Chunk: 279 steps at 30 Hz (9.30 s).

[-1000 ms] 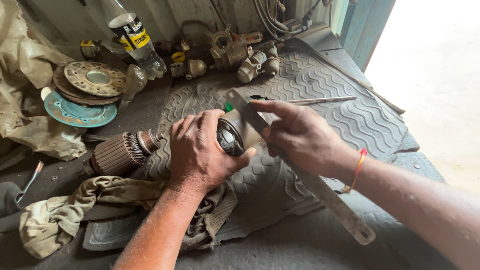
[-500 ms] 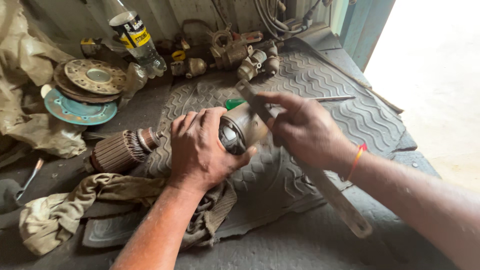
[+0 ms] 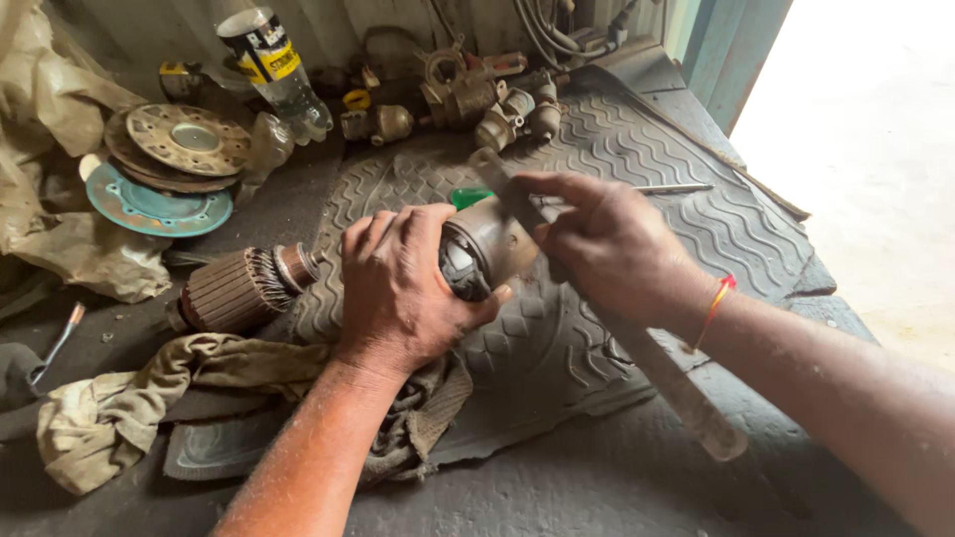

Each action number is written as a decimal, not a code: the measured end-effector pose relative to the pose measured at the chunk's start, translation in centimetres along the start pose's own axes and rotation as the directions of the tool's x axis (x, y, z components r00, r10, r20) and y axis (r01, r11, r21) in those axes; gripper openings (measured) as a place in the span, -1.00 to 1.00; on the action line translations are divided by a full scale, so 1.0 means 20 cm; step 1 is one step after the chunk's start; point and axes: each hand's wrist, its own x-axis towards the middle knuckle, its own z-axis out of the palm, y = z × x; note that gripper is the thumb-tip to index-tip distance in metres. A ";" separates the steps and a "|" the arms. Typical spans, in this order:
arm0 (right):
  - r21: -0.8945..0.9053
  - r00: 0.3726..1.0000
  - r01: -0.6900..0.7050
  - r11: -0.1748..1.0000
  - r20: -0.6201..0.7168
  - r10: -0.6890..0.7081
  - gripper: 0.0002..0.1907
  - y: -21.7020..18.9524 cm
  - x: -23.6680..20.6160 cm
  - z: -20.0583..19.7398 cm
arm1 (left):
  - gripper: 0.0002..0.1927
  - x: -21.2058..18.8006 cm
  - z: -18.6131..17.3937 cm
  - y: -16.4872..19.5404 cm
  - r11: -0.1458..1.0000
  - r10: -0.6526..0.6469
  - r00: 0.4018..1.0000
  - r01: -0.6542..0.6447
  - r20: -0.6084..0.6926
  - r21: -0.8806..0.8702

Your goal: The person holds a cylindrical metal component and uses a green-handled screwdriver to scrape and clean its surface. They rotate the part to access different areas and continue scraping throughout the clip.

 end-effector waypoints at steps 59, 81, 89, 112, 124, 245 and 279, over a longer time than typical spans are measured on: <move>-0.136 0.995 0.052 0.989 -0.078 -0.063 -0.46 0.02 -0.04 0.01 | -0.14 -0.02 0.01 0.00 0.998 0.050 0.999 -0.049 0.022 -0.046; -0.045 0.989 -0.009 0.999 -0.150 0.002 -0.45 0.10 0.03 -0.09 | -0.03 0.05 -0.06 0.05 0.855 -0.386 0.786 0.501 0.483 -0.131; -0.057 0.996 0.088 0.994 -0.026 -0.090 -0.45 0.05 -0.02 -0.03 | 0.01 0.04 -0.03 -0.01 0.834 -0.385 0.806 0.513 0.450 -0.205; -0.422 0.996 0.050 0.905 -0.042 -0.074 -0.38 -0.06 -0.07 0.03 | 0.06 0.04 0.00 -0.04 0.829 -0.396 0.778 0.532 0.487 -0.176; -0.456 0.969 0.173 0.873 -0.082 -0.235 -0.48 -0.11 -0.05 0.03 | 0.05 0.04 0.00 -0.03 0.813 -0.402 0.775 0.547 0.488 -0.199; 0.286 0.869 0.486 0.826 -0.256 -0.423 -0.84 0.12 0.01 -0.08 | 0.07 0.04 0.00 -0.01 0.875 -0.325 0.850 0.436 0.415 -0.208; 0.401 0.842 0.537 0.742 -0.299 -0.448 -0.85 0.10 0.00 -0.04 | 0.04 0.05 -0.01 0.00 0.858 -0.385 0.796 0.495 0.467 -0.137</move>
